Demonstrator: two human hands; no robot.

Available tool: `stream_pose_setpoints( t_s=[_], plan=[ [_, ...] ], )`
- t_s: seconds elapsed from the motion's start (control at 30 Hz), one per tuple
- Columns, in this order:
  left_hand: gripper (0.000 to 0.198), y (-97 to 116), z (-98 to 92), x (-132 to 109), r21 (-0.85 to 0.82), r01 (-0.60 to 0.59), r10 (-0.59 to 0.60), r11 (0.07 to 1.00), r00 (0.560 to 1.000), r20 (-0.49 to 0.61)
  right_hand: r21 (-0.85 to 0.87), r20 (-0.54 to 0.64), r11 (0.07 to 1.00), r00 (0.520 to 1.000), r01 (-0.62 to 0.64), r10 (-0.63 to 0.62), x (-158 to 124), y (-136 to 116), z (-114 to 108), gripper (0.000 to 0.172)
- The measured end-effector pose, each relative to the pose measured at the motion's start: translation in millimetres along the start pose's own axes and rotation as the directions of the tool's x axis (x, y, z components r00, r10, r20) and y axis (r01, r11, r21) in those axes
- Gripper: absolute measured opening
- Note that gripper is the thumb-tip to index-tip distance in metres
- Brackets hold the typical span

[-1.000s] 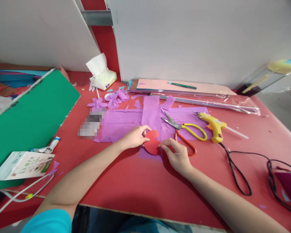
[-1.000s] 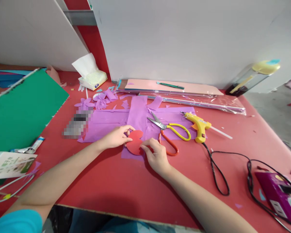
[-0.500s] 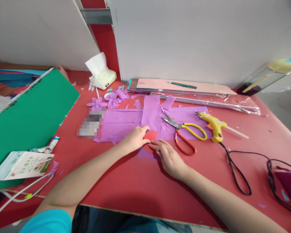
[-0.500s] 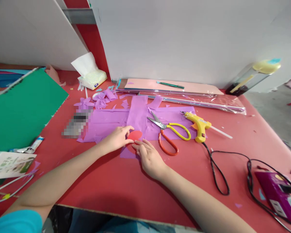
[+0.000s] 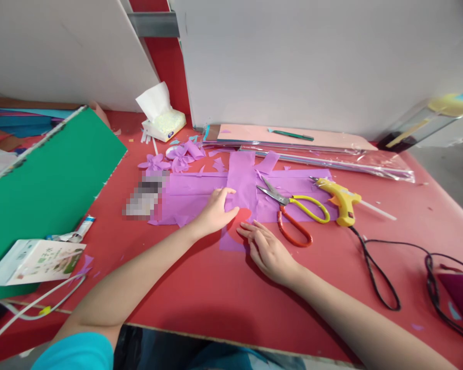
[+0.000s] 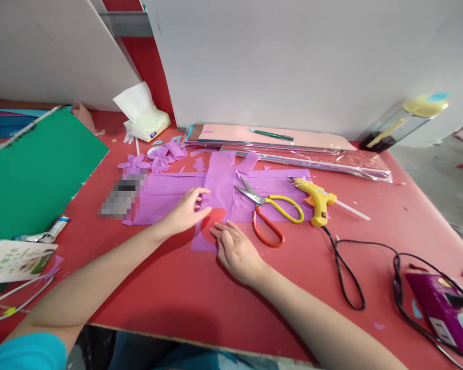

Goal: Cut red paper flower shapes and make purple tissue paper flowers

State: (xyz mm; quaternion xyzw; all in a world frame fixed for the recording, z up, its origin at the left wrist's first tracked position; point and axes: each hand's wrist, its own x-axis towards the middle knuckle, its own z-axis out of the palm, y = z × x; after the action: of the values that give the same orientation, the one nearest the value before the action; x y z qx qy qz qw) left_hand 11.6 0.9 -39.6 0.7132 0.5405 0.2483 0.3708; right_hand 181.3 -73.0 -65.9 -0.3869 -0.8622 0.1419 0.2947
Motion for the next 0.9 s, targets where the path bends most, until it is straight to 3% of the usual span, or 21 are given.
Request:
stream_pose_setpoints(
  t_s=[0.2, 0.47, 0.7, 0.9],
  plan=[
    [0.035, -1.5, -0.6, 2.1, -0.18, 0.093, -0.098, 0.979, 0.995, -0.018, 0.002, 0.022, 1.0, 1.0, 0.003, -0.003, -0.8, 2.0, 0.0, 0.037],
    [0.017, 4.4, -4.5, -1.1, 0.109, -0.101, 0.082, 0.989, 0.983, 0.166, 0.077, 0.078, 0.996, 0.996, -0.046, 0.04, -1.4, 1.7, -3.9, 0.027],
    [0.024, 3.2, -0.7, -5.1, 0.223, -0.178, 0.145, 0.958, 0.976, 0.16, 0.088, 0.121, 0.994, 0.991, -0.068, 0.057, -3.4, 2.0, -4.2, 0.029],
    [0.028, 3.3, -0.1, -4.6, 0.183, -0.155, 0.133, 0.971, 0.983, 0.126, 0.112, 0.104, 0.992, 0.993, -0.063, 0.052, -3.3, 4.1, -3.7, 0.041]
  ],
)
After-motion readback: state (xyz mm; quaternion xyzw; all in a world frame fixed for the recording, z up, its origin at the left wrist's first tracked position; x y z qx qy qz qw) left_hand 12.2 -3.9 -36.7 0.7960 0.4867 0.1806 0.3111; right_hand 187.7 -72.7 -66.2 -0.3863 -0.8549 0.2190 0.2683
